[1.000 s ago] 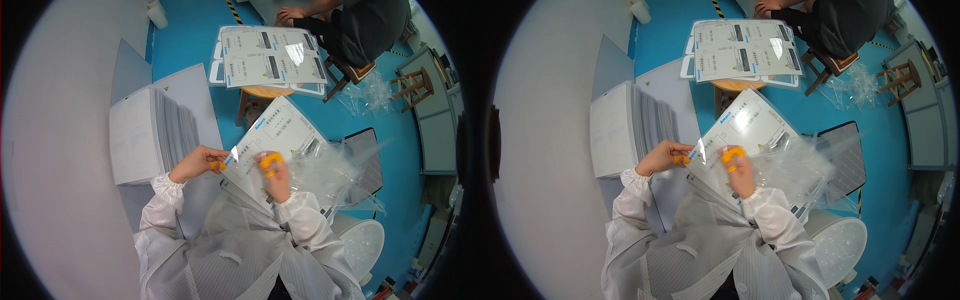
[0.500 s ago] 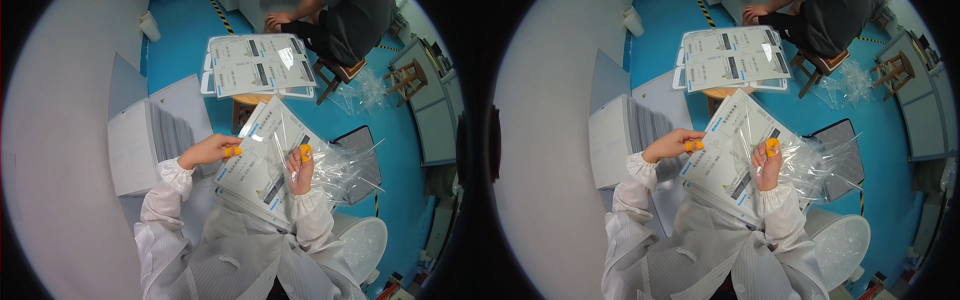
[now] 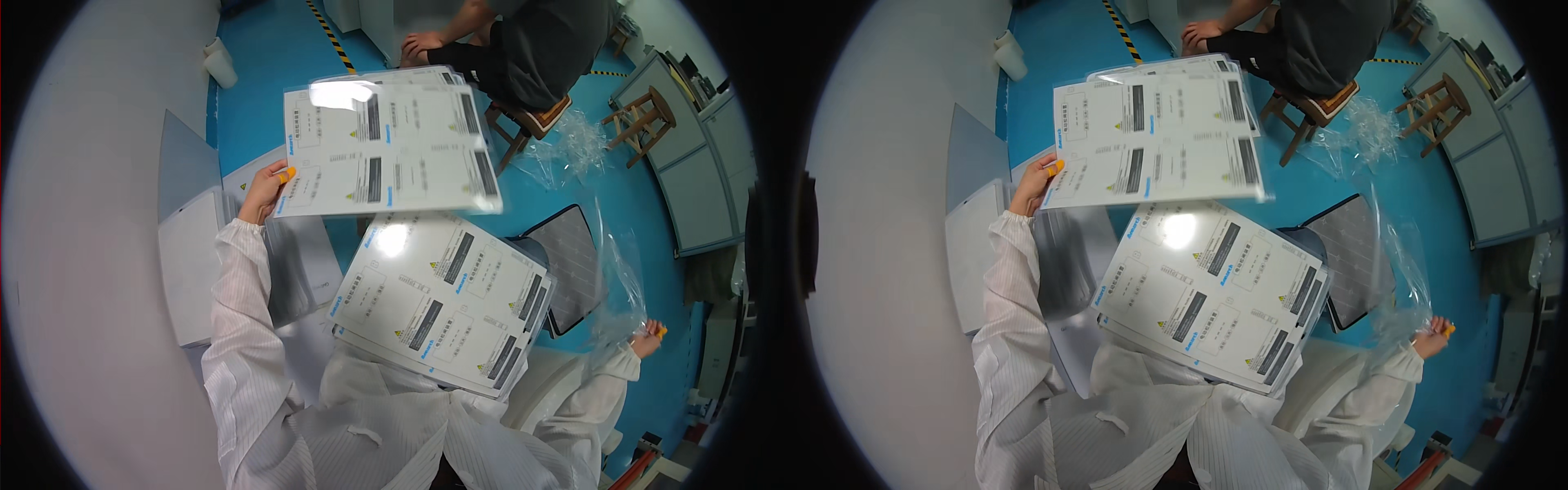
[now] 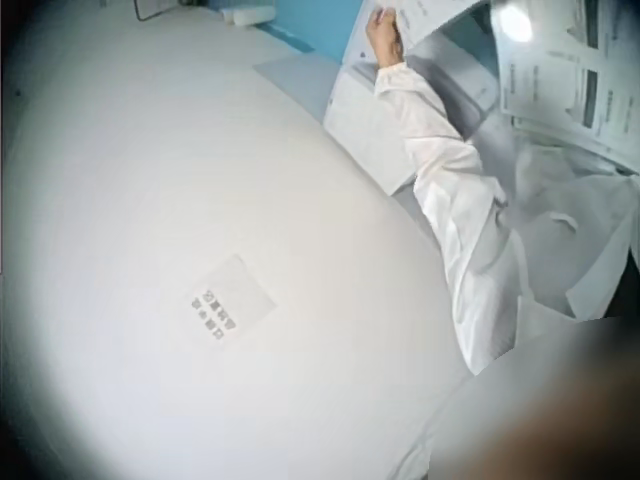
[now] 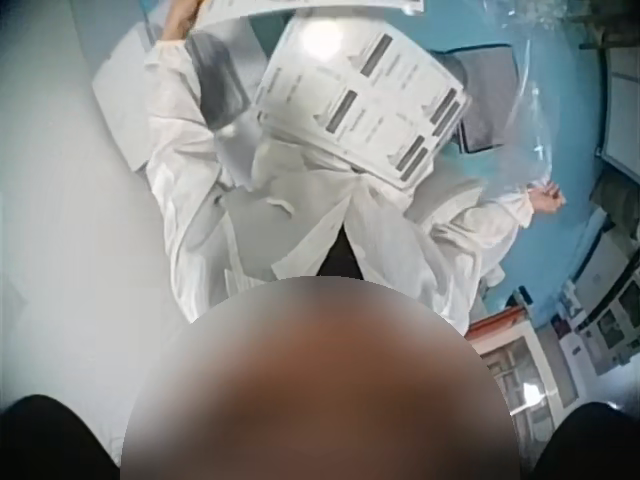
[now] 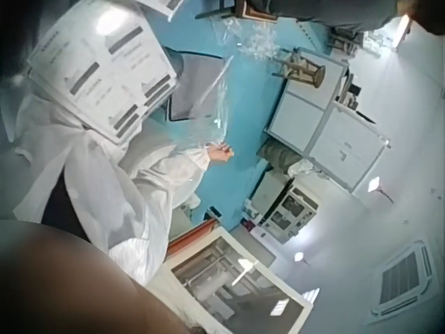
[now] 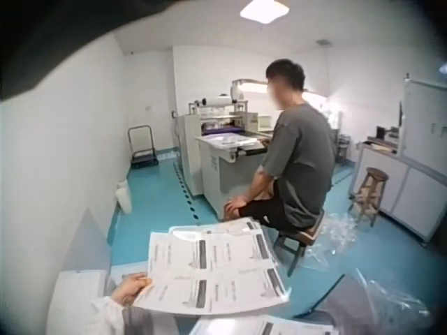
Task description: The person is wrapping individual industrial sheets in plastic film, securing them with tape, and stacking them.
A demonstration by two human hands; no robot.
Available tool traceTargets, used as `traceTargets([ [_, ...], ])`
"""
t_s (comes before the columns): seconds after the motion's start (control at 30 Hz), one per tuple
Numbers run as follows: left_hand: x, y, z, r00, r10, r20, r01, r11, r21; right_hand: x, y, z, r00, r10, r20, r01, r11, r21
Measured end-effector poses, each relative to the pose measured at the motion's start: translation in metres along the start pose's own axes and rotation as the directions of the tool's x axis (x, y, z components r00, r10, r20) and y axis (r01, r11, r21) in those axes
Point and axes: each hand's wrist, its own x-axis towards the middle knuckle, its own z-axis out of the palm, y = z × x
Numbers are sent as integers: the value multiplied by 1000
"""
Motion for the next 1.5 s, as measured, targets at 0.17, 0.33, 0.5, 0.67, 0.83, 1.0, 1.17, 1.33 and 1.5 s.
traceTargets([
  [0.17,42,-6,43,990,70,-120,-84,990,-116,-63,-15,40,995,-94,-31,91,993,-75],
  [0.33,83,-2,63,966,186,-178,-181,982,46,-86,-2,42,993,-30,115,37,998,-58],
  [0.5,94,-20,63,806,514,-292,-184,687,703,-118,-12,74,983,-22,180,36,997,-75],
  [0.67,67,-24,73,572,754,-322,-160,488,858,-160,0,133,920,53,387,11,986,-163],
  [0.83,-5,-16,63,919,355,173,-388,729,564,-247,57,204,857,282,431,-21,855,-518],
  [1.0,-129,-14,56,935,-37,353,-274,560,782,-334,111,230,498,633,593,-33,697,-716],
  [1.17,-194,-16,67,913,-131,387,-274,505,818,-414,173,229,227,680,697,49,707,-706],
  [1.33,-209,-5,70,942,2,336,-266,613,744,-459,196,230,120,673,730,285,681,-675],
  [1.5,-198,-7,70,937,-147,316,-92,771,631,-497,191,232,-128,622,773,572,683,-455],
])
